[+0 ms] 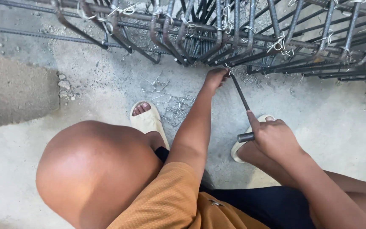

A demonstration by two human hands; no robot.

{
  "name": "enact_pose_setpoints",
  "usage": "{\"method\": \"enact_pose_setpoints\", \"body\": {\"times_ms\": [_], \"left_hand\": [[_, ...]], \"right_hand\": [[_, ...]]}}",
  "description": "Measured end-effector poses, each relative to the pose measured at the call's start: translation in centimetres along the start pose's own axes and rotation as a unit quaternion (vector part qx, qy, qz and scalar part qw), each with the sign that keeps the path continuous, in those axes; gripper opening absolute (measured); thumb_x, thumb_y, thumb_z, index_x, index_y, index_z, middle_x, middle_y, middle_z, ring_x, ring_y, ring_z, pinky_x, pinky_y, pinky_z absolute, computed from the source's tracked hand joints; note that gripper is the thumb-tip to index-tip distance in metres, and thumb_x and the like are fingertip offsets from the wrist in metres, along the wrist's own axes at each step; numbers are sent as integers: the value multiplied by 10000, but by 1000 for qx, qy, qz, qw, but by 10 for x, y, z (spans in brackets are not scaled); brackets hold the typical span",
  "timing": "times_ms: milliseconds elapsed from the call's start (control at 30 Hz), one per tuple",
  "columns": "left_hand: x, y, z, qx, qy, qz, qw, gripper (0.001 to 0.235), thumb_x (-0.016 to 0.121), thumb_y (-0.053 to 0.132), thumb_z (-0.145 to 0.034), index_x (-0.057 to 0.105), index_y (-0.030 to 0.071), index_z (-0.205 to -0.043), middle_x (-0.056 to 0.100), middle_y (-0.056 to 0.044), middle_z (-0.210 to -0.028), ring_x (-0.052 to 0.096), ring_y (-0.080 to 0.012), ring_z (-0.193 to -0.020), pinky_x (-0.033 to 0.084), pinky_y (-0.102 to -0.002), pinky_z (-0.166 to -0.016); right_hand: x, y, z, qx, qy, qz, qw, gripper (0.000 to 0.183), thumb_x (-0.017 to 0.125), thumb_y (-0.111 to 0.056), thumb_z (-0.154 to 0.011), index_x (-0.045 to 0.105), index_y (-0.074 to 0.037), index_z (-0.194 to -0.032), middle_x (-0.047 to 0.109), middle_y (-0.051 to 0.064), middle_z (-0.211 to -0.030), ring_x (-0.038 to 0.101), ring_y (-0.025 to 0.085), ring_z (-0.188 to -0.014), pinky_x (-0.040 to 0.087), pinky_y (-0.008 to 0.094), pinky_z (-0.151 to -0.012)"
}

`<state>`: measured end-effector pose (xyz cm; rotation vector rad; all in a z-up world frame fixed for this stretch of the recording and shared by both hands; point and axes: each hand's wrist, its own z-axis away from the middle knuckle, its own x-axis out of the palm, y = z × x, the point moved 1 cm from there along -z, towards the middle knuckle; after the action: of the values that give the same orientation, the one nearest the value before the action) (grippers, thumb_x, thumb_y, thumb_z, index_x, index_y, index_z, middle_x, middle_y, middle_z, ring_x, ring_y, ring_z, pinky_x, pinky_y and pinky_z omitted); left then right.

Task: The person sits on the floor and uses a metal hook tool to twist and secure wire ties around the intersections of a rebar cage. They repeatedly pick up wire ties from the ground, wrap them around the rebar, and twist them tight to fasten the structure.

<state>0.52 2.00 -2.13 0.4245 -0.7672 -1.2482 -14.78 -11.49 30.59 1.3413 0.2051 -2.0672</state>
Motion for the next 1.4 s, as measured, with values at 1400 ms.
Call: {"method": "enact_pose_setpoints", "body": {"times_ms": [1400], "left_hand": [[-17,5,0,-76,63,-113,989,427,659,417,-786,809,58,-962,788,-122,-854,732,-273,-836,551,-376,-586]], "right_hand": [[-59,-54,-35,85,-149,-115,978,698,522,-173,-879,392,-40,-1551,782,135,-854,785,364,-831,565,597,-877]]}}
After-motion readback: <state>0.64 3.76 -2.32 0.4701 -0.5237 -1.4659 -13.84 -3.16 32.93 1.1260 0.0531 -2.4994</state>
